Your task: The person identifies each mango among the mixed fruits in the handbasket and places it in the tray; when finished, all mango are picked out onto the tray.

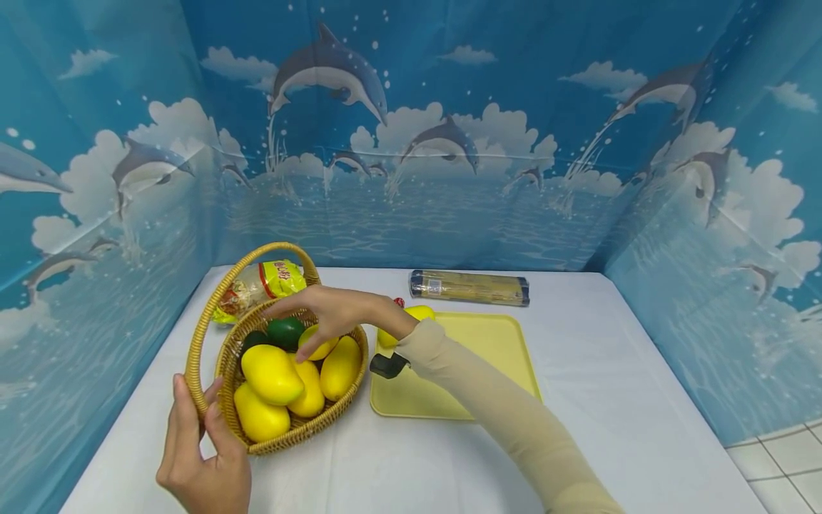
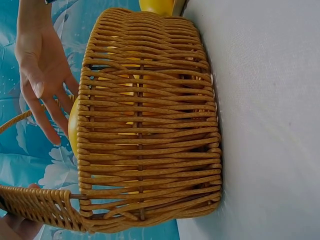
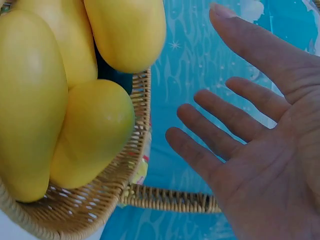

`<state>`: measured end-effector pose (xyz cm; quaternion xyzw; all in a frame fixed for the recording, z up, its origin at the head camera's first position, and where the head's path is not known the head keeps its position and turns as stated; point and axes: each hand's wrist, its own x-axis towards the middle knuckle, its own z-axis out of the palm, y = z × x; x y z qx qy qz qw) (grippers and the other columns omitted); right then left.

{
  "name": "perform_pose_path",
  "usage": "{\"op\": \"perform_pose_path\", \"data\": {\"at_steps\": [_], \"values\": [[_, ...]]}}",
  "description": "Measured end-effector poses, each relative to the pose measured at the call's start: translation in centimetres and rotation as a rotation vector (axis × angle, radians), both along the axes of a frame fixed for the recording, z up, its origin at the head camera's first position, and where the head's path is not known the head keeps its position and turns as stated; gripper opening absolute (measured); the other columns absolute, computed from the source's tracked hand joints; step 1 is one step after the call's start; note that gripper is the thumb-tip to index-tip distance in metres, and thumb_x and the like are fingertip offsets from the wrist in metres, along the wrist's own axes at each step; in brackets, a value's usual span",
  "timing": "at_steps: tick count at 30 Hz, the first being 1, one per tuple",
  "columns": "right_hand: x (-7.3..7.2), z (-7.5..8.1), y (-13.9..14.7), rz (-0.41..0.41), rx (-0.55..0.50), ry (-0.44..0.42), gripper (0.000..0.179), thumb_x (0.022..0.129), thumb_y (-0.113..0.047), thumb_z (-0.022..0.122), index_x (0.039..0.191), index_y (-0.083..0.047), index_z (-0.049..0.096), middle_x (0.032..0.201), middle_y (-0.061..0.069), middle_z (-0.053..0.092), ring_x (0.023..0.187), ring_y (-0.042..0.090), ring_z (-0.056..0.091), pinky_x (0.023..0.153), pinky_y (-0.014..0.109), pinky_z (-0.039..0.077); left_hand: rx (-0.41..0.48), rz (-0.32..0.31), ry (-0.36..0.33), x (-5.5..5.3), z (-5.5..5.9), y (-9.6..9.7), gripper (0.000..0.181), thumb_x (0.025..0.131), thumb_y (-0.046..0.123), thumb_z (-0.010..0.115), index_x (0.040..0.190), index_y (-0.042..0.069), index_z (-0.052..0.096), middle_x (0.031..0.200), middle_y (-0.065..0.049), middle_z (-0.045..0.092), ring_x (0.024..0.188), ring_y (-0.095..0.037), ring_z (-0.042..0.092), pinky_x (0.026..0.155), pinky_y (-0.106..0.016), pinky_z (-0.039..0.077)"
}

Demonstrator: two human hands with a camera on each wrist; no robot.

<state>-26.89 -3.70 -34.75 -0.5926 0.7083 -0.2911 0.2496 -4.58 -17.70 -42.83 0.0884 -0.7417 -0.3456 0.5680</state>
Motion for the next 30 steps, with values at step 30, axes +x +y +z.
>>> {"op": "perform_pose_path", "data": {"at_steps": [30], "values": [[1.8,-2.3,-2.9,0.002,0.283,0.100,0.101,0.088,-0.027,0.093,0.170,-0.015,0.035,0.177,0.001,0.031,0.161,0.009,0.026,0.126,0.017,0.027,-0.006,0.004,-0.018,0.0,-0.6,-0.3,0.051,0.103,-0.010,0.063,0.153,-0.001,0.056,0.123,-0.032,0.073,0.119,0.014,0.062,0.097,-0.002,0.047]]}}
